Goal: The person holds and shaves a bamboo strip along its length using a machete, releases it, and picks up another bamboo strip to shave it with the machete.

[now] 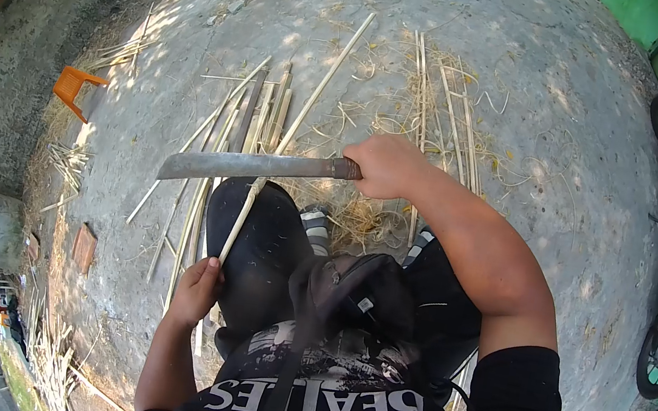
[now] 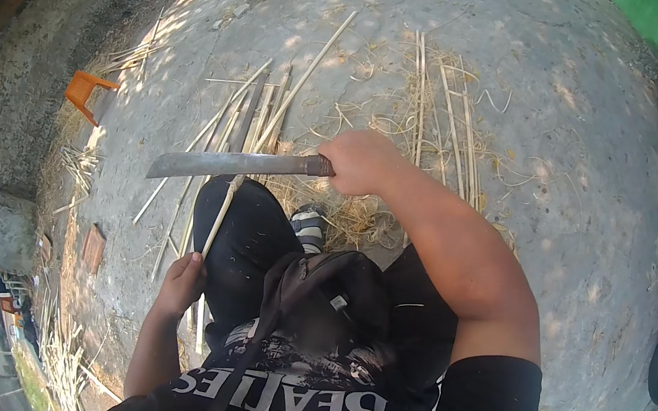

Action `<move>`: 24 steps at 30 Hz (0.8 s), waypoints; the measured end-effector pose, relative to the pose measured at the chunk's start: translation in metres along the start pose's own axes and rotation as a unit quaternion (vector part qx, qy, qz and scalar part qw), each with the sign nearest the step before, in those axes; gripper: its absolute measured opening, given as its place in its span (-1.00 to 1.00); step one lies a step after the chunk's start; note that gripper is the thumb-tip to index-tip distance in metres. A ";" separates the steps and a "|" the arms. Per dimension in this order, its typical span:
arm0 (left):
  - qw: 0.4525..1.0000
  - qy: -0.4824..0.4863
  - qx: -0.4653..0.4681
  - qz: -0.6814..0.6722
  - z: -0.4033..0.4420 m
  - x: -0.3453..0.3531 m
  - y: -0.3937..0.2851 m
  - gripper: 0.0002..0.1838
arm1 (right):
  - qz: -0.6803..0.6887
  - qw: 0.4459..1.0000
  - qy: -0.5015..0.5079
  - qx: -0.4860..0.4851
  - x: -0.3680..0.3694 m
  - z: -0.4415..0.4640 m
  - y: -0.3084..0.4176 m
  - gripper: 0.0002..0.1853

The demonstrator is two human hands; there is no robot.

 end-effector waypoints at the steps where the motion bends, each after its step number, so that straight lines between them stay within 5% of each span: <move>1: 1.000 -0.002 -0.001 0.001 -0.001 0.000 0.001 -0.53 | -0.012 1.000 -0.001 -0.009 0.001 0.000 0.007 -0.84; 5: 1.000 0.015 0.002 -0.008 -0.004 0.001 0.000 -0.55 | -0.038 0.999 -0.008 0.032 -0.001 0.010 -0.022 -0.84; 8: 1.000 0.024 0.001 -0.012 0.001 -0.003 -0.001 -0.55 | 0.075 0.980 -0.075 0.171 -0.004 0.014 -0.080 -0.83; 11: 1.000 0.022 0.000 0.001 0.002 -0.003 -0.002 -0.56 | 0.114 0.972 -0.068 0.194 -0.007 0.008 -0.091 -0.81; 20: 0.994 0.017 -0.075 -0.078 -0.014 0.007 -0.008 -0.57 | 0.021 0.996 -0.044 -0.079 0.004 -0.002 -0.010 -0.81; 24: 0.992 0.023 -0.083 -0.095 -0.014 0.009 -0.004 -0.58 | 0.080 0.997 0.011 0.007 0.026 0.017 -0.050 -0.84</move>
Point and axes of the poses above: each hand's wrist, its own z-axis towards the middle knuckle, its own x-axis out of the palm, y = z × x, the point moved 4 cm from there along z, towards the middle knuckle, and after that the axes turned 5 degrees about x, right-handed, at the moved point
